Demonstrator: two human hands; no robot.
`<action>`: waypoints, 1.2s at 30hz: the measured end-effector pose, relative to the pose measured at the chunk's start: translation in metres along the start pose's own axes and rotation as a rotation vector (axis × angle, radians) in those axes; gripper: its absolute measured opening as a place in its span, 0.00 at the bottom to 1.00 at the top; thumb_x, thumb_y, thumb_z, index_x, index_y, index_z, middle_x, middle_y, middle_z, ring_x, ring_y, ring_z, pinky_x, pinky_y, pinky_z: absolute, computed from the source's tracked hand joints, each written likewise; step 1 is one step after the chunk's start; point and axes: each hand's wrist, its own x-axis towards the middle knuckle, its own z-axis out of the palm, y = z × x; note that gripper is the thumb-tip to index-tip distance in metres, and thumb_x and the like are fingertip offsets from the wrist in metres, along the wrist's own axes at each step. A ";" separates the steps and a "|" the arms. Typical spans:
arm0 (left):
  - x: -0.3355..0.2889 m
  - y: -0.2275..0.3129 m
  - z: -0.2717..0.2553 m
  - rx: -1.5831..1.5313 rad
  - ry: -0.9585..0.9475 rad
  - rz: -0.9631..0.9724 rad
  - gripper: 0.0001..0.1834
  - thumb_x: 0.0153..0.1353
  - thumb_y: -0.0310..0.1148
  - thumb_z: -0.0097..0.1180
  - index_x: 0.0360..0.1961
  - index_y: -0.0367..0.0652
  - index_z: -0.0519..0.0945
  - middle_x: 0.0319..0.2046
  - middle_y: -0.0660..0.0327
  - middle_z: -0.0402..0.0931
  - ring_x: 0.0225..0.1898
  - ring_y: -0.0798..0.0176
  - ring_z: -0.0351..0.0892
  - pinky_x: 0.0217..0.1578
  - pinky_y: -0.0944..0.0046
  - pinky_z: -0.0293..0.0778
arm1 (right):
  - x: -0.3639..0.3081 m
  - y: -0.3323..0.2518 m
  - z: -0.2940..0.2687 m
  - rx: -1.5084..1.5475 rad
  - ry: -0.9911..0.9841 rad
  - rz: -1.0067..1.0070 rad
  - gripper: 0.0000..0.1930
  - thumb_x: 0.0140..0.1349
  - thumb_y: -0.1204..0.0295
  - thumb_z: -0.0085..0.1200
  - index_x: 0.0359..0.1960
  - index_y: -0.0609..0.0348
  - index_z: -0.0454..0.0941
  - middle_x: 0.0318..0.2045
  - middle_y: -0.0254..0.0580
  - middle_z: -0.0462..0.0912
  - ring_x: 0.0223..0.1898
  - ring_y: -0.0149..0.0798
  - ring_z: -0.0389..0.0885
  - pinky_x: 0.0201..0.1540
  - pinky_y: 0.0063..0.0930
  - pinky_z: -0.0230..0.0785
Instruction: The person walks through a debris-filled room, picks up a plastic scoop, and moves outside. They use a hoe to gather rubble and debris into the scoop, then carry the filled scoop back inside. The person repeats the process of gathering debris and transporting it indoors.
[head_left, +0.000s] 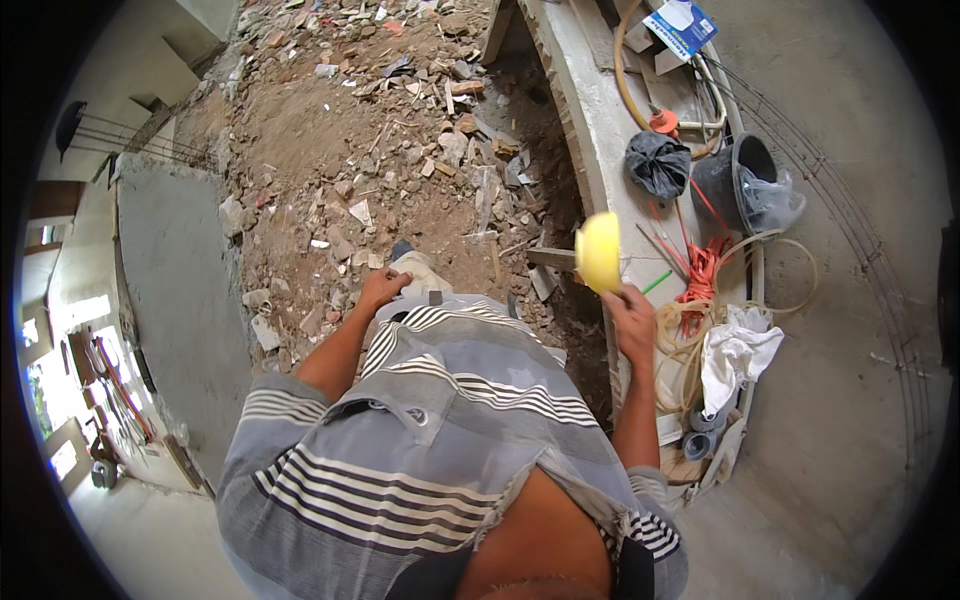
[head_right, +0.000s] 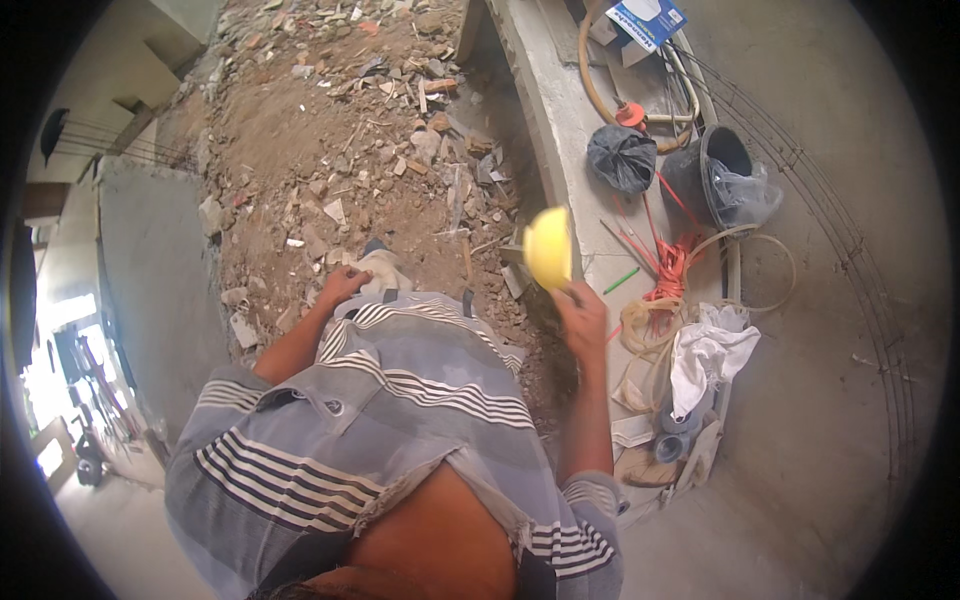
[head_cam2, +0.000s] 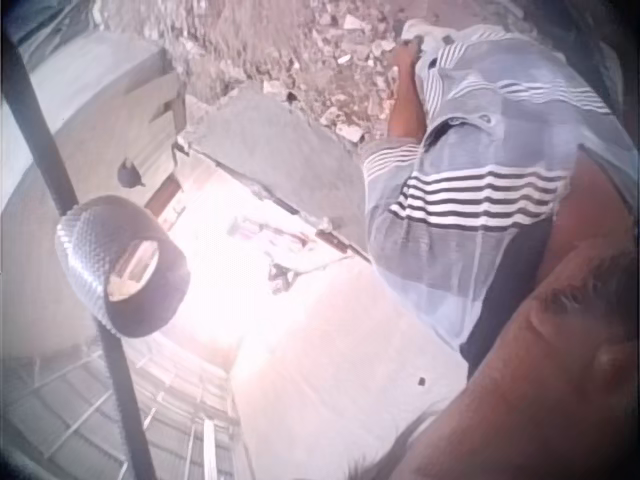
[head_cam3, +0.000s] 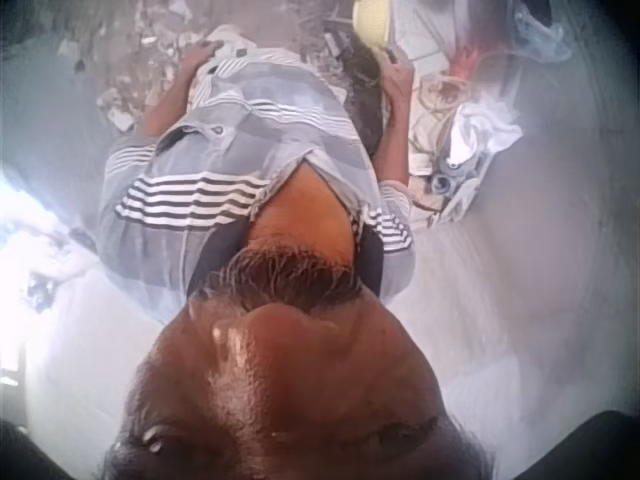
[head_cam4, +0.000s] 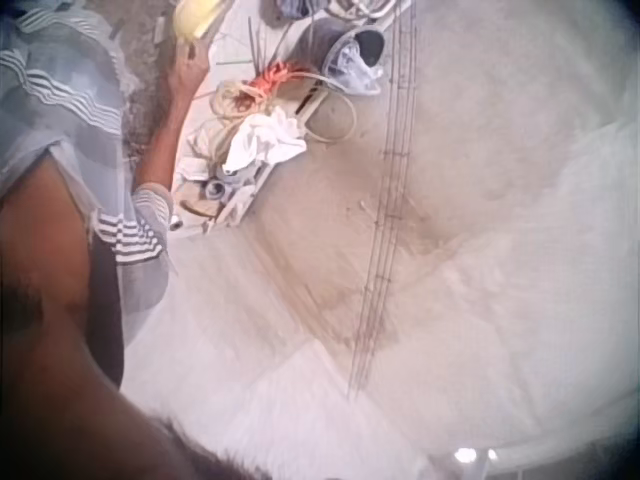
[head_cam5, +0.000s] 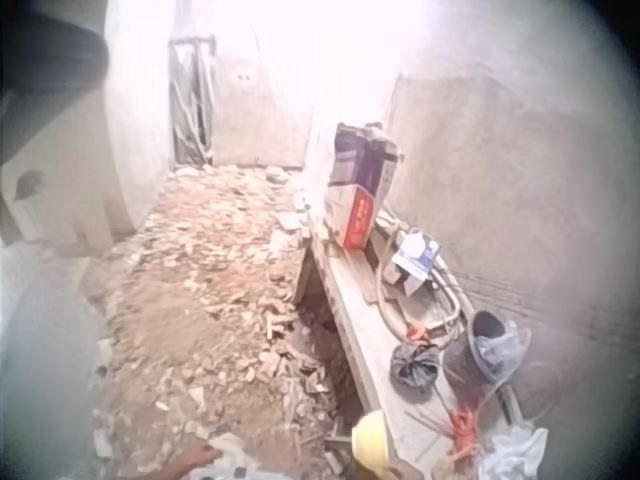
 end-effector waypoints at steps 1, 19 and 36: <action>0.003 0.003 -0.011 -0.053 -0.006 0.026 0.28 0.47 0.54 0.65 0.28 0.33 0.82 0.25 0.52 0.82 0.29 0.56 0.82 0.34 0.57 0.76 | 0.023 -0.007 0.038 -0.104 0.065 -0.137 0.11 0.60 0.73 0.58 0.42 0.64 0.80 0.39 0.46 0.83 0.44 0.43 0.80 0.48 0.31 0.70; 0.048 -0.063 -0.128 -0.119 0.058 0.009 0.08 0.53 0.33 0.63 0.29 0.38 0.82 0.25 0.60 0.80 0.28 0.67 0.76 0.31 0.64 0.72 | 0.233 -0.001 0.226 -0.300 0.034 0.164 0.15 0.61 0.61 0.54 0.38 0.61 0.83 0.39 0.52 0.83 0.44 0.56 0.77 0.49 0.42 0.67; 0.098 -0.064 -0.169 -0.234 0.335 -0.119 0.16 0.53 0.39 0.55 0.22 0.34 0.81 0.18 0.54 0.78 0.21 0.60 0.77 0.25 0.58 0.72 | 0.346 -0.001 0.082 -0.926 0.578 -0.045 0.09 0.58 0.69 0.56 0.40 0.45 0.84 0.41 0.33 0.81 0.52 0.44 0.72 0.52 0.50 0.60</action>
